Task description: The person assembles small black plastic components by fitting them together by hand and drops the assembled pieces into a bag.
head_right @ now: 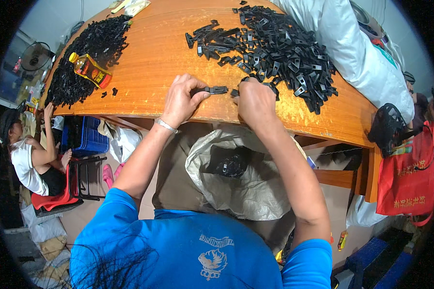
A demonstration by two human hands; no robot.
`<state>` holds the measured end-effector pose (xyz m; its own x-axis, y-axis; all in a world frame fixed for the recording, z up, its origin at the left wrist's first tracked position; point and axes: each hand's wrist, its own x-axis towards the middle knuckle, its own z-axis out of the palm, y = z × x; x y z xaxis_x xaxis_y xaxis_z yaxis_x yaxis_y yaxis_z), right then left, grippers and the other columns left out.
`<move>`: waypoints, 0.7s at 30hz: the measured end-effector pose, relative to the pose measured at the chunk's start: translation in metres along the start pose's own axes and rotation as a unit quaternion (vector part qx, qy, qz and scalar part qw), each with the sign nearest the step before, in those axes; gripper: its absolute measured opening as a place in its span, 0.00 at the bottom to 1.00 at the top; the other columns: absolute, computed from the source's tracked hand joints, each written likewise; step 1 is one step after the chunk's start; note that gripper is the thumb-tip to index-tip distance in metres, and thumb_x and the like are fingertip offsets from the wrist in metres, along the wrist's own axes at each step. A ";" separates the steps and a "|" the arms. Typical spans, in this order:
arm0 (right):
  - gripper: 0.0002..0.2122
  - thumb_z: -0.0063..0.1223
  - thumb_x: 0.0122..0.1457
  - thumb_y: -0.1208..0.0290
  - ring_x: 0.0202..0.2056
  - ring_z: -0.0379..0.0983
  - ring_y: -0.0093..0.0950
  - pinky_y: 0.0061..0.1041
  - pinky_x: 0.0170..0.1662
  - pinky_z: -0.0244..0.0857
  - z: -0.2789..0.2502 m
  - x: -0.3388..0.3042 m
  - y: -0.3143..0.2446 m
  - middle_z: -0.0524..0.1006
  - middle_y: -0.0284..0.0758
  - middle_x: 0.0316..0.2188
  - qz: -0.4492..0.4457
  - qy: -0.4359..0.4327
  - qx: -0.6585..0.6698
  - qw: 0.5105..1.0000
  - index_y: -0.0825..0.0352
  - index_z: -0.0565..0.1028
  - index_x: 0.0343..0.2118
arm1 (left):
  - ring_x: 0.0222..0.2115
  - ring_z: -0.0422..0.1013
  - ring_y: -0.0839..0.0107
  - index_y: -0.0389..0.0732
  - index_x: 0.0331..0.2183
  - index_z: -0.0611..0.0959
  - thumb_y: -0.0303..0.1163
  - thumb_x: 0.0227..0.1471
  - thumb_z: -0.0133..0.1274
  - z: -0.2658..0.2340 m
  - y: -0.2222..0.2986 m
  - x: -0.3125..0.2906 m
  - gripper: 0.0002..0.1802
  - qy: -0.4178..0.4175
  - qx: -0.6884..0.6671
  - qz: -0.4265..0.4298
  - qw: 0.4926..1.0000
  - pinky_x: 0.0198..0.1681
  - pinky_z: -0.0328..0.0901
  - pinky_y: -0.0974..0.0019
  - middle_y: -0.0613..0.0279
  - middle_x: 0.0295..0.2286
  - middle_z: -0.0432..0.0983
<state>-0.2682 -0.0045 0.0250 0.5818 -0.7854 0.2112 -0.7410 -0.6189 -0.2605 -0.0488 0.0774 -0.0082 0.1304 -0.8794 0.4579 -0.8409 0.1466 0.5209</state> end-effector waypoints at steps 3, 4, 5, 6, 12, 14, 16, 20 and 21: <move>0.10 0.72 0.52 0.69 0.36 0.81 0.45 0.41 0.41 0.74 0.005 0.007 -0.011 0.81 0.41 0.36 -0.047 0.079 0.107 0.990 0.66 0.86 0.36 | 0.38 0.72 0.55 0.41 0.33 0.89 0.31 0.46 0.72 0.000 0.000 0.000 0.10 -0.002 -0.005 -0.001 1.000 0.43 0.68 0.55 0.58 0.33 0.79; 0.10 0.71 0.52 0.69 0.36 0.81 0.45 0.41 0.41 0.74 0.009 0.010 -0.012 0.80 0.39 0.35 -0.068 0.094 0.119 0.986 0.64 0.86 0.36 | 0.39 0.73 0.55 0.41 0.33 0.89 0.31 0.46 0.72 0.000 0.000 0.000 0.10 -0.003 -0.003 0.001 1.000 0.43 0.68 0.56 0.58 0.33 0.80; 0.10 0.71 0.52 0.69 0.36 0.81 0.45 0.41 0.41 0.74 0.012 0.013 -0.011 0.80 0.39 0.35 -0.067 0.093 0.120 0.986 0.64 0.86 0.36 | 0.39 0.73 0.55 0.41 0.33 0.89 0.31 0.46 0.72 0.000 0.000 0.000 0.10 -0.004 -0.003 0.000 1.000 0.43 0.68 0.56 0.58 0.33 0.80; 0.10 0.71 0.52 0.70 0.35 0.80 0.45 0.41 0.40 0.74 0.014 0.015 -0.009 0.80 0.39 0.35 -0.075 0.082 0.116 0.987 0.64 0.86 0.37 | 0.39 0.73 0.55 0.41 0.33 0.89 0.31 0.46 0.72 0.001 0.000 -0.001 0.11 -0.003 -0.009 -0.002 1.000 0.43 0.68 0.56 0.59 0.33 0.80; 0.09 0.71 0.50 0.71 0.34 0.79 0.45 0.41 0.38 0.73 0.016 0.029 0.006 0.78 0.38 0.33 -0.136 0.048 0.114 0.983 0.66 0.85 0.34 | 0.38 0.73 0.55 0.40 0.32 0.88 0.31 0.45 0.72 0.004 0.000 0.006 0.11 0.000 -0.020 -0.006 1.000 0.42 0.68 0.55 0.58 0.33 0.79; 0.08 0.71 0.50 0.69 0.33 0.79 0.44 0.43 0.37 0.73 0.028 0.039 0.002 0.77 0.38 0.31 -0.204 0.063 0.121 0.969 0.66 0.84 0.30 | 0.37 0.73 0.55 0.40 0.31 0.88 0.31 0.44 0.73 0.007 0.004 0.007 0.11 0.004 -0.014 -0.009 1.000 0.42 0.68 0.54 0.58 0.33 0.79; 0.07 0.71 0.50 0.69 0.33 0.79 0.44 0.43 0.37 0.73 0.027 0.044 0.003 0.77 0.39 0.31 -0.210 0.055 0.109 0.970 0.66 0.84 0.29 | 0.36 0.74 0.55 0.40 0.31 0.87 0.30 0.45 0.73 0.011 0.003 0.012 0.11 0.004 -0.013 -0.007 1.000 0.41 0.69 0.54 0.57 0.32 0.79; 0.10 0.72 0.49 0.66 0.35 0.80 0.46 0.44 0.40 0.73 0.002 0.020 0.006 0.80 0.41 0.31 -0.188 -0.035 0.104 0.976 0.65 0.86 0.31 | 0.37 0.76 0.58 0.41 0.34 0.89 0.30 0.49 0.70 -0.004 -0.012 0.014 0.09 -0.144 -0.108 0.075 0.981 0.44 0.70 0.59 0.58 0.31 0.81; 0.12 0.73 0.48 0.64 0.36 0.80 0.47 0.44 0.41 0.73 -0.009 0.008 0.007 0.81 0.42 0.31 -0.174 -0.086 0.105 0.975 0.65 0.86 0.32 | 0.37 0.76 0.58 0.41 0.34 0.89 0.30 0.49 0.70 -0.007 -0.017 0.017 0.09 -0.143 -0.110 0.079 0.980 0.44 0.70 0.59 0.58 0.31 0.81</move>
<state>-0.2718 -0.0146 0.0329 0.8468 -0.5060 0.1641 -0.4144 -0.8209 -0.3928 -0.0292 0.0631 -0.0044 -0.1714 -0.9243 0.3410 -0.7008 0.3577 0.6172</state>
